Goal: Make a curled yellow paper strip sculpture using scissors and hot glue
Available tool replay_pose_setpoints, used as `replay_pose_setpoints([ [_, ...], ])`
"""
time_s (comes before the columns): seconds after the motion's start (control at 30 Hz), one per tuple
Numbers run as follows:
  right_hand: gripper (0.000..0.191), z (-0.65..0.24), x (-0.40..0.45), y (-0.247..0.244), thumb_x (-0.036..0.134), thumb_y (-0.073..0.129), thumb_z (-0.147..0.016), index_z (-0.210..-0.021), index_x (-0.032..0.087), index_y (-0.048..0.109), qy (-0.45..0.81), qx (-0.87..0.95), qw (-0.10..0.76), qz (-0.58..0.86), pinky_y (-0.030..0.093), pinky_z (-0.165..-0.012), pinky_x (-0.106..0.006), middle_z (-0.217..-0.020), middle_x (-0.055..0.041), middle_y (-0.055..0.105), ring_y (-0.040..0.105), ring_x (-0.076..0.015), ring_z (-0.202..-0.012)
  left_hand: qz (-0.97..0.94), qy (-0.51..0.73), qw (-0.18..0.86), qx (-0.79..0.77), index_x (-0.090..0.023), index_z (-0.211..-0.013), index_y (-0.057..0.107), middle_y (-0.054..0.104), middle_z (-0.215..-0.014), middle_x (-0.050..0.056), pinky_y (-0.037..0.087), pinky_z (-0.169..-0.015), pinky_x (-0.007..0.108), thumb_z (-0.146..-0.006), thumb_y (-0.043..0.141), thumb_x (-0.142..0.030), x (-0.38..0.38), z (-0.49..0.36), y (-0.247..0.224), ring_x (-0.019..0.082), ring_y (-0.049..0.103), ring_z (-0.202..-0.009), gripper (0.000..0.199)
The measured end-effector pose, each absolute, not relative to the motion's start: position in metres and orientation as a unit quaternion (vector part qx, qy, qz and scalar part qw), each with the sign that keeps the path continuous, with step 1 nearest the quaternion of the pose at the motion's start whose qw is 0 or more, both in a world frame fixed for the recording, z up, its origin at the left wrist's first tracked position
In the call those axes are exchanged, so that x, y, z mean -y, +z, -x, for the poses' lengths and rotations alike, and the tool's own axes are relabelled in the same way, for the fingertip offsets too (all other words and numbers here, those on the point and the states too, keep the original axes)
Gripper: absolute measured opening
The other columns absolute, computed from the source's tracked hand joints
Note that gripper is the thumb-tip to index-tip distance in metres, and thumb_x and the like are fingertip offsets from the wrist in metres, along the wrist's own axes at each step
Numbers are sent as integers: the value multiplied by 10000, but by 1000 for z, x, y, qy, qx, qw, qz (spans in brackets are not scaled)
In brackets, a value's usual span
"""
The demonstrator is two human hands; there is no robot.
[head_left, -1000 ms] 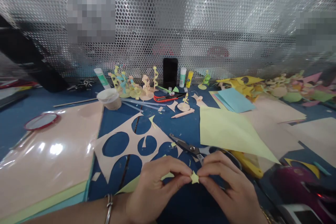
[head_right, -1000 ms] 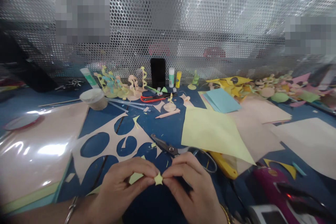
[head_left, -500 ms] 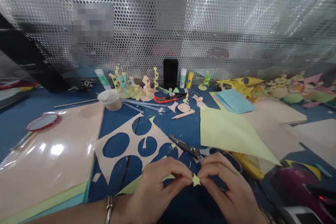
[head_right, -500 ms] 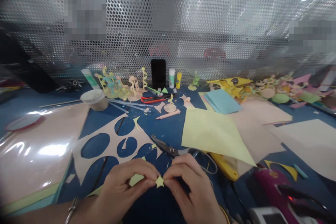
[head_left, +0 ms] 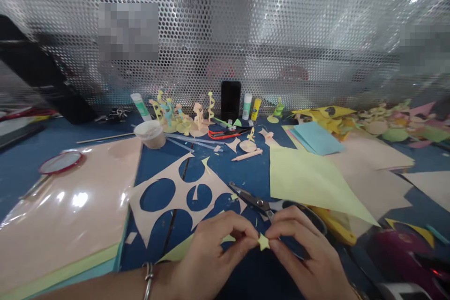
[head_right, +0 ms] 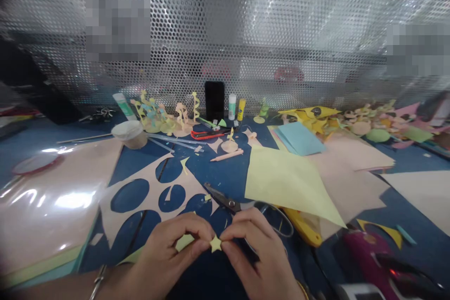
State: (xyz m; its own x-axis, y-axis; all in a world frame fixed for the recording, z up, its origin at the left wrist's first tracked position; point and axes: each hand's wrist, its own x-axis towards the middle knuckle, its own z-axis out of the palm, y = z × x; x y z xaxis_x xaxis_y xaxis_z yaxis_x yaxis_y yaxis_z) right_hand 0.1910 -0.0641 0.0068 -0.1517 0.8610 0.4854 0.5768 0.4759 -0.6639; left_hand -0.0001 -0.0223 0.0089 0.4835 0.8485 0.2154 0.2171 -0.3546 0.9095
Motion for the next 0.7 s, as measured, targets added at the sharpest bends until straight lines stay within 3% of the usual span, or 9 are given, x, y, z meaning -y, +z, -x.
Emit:
replay_pose_setpoints([
  [0.23, 92, -191, 62, 9, 152, 595, -854, -821, 235, 618, 153, 745, 423, 493, 537, -681, -203, -818, 1, 599, 630, -132, -741, -719, 348, 471, -375, -192, -850, 687, 702, -804, 11, 508, -634, 183, -799, 661, -125, 21, 0, 5, 126, 648, -695, 88],
  [0.7, 79, -193, 63, 8, 183, 589, -865, -808, 234, 609, 131, 765, 406, 482, 542, -636, -211, -785, -4, 609, 638, -140, -707, -748, 358, 450, -332, -187, -820, 686, 692, -780, 18, 485, -679, 201, -852, 623, -142, 20, 2, 0, 137, 639, -742, 84],
])
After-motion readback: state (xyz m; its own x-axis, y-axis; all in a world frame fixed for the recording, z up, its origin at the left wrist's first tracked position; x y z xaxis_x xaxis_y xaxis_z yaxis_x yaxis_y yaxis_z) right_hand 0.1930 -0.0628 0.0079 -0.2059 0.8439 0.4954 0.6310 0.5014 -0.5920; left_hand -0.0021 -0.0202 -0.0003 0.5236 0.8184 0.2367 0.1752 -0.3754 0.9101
